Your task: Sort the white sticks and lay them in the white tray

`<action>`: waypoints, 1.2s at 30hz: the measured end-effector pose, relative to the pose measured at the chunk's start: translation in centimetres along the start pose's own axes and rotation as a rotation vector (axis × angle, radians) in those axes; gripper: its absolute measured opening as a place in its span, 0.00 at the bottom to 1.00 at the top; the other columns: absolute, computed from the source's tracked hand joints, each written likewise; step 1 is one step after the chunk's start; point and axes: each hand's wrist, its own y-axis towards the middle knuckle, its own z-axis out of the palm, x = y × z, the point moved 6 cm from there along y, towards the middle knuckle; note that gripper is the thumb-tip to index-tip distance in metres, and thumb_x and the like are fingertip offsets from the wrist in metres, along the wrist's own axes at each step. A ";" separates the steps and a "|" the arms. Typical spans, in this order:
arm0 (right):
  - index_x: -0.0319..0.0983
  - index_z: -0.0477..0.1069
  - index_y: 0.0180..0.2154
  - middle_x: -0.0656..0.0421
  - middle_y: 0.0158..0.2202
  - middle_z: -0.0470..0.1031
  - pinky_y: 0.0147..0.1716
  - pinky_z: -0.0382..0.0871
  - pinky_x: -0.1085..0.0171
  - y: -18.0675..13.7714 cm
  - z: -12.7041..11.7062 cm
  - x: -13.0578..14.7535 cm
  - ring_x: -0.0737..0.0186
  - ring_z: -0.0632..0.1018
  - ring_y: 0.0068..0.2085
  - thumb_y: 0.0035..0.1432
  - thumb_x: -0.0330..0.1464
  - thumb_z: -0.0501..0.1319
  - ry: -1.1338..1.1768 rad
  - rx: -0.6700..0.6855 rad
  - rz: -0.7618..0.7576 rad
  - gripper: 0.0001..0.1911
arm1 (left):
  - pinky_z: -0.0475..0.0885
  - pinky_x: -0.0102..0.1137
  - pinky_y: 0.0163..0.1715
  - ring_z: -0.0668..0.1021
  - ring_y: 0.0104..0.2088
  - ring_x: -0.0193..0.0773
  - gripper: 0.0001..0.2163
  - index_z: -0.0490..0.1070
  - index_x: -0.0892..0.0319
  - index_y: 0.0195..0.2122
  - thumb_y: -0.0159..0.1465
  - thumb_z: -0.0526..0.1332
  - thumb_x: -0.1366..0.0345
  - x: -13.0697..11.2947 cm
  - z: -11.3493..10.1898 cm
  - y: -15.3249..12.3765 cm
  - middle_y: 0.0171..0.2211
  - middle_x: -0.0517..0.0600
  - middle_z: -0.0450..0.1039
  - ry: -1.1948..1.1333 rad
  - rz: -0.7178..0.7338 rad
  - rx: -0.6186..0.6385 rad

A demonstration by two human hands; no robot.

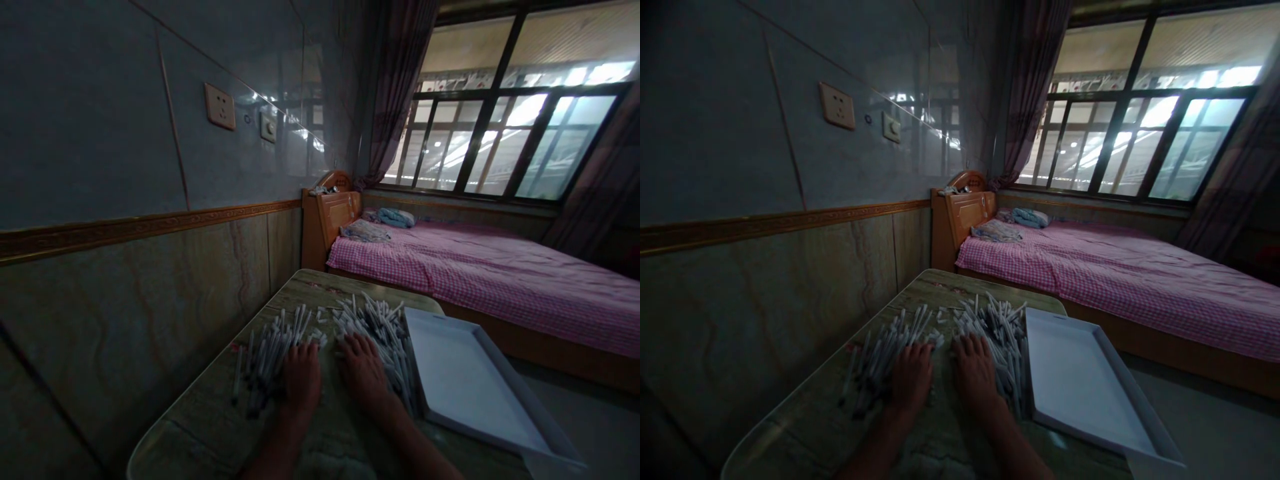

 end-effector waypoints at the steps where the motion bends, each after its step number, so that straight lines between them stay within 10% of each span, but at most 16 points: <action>1: 0.43 0.72 0.54 0.54 0.58 0.72 0.64 0.55 0.49 -0.7 -0.5 0.2 0.52 0.67 0.62 0.64 0.28 0.58 0.001 -0.011 0.002 0.18 | 0.67 0.43 0.44 0.76 0.44 0.54 0.15 0.77 0.58 0.45 0.62 0.55 0.76 -0.1 0.1 -0.1 0.41 0.58 0.79 0.036 0.014 0.011; 13: 0.44 0.74 0.51 0.55 0.55 0.74 0.61 0.59 0.50 -4.2 -2.8 -0.9 0.52 0.69 0.60 0.61 0.22 0.57 0.002 -0.058 0.014 0.20 | 0.68 0.44 0.46 0.77 0.44 0.52 0.19 0.75 0.58 0.50 0.64 0.50 0.77 0.1 -0.4 -0.3 0.41 0.59 0.79 -0.056 -0.003 -0.080; 19: 0.44 0.73 0.50 0.55 0.49 0.76 0.48 0.71 0.59 -6.5 -4.1 0.5 0.56 0.76 0.49 0.61 0.25 0.55 0.203 -0.122 0.119 0.18 | 0.73 0.40 0.46 0.79 0.44 0.46 0.14 0.73 0.57 0.46 0.60 0.55 0.71 2.1 0.8 -0.2 0.46 0.56 0.78 -0.854 -0.214 -0.217; 26: 0.46 0.76 0.41 0.60 0.41 0.79 0.42 0.70 0.63 -7.5 -1.6 3.1 0.57 0.78 0.43 0.57 0.24 0.60 0.220 0.097 -0.023 0.14 | 0.69 0.27 0.25 0.74 0.23 0.33 0.20 0.76 0.60 0.40 0.48 0.70 0.55 1.8 2.9 -0.3 0.24 0.44 0.74 -1.532 -0.470 -0.179; 36: 0.44 0.72 0.52 0.54 0.48 0.78 0.47 0.74 0.62 -7.5 -1.4 0.7 0.58 0.79 0.48 0.67 0.30 0.50 0.421 -0.085 0.103 0.17 | 0.77 0.28 0.35 0.80 0.28 0.31 0.09 0.77 0.61 0.34 0.56 0.66 0.79 0.1 4.8 -0.6 0.30 0.47 0.78 -2.026 -0.703 0.073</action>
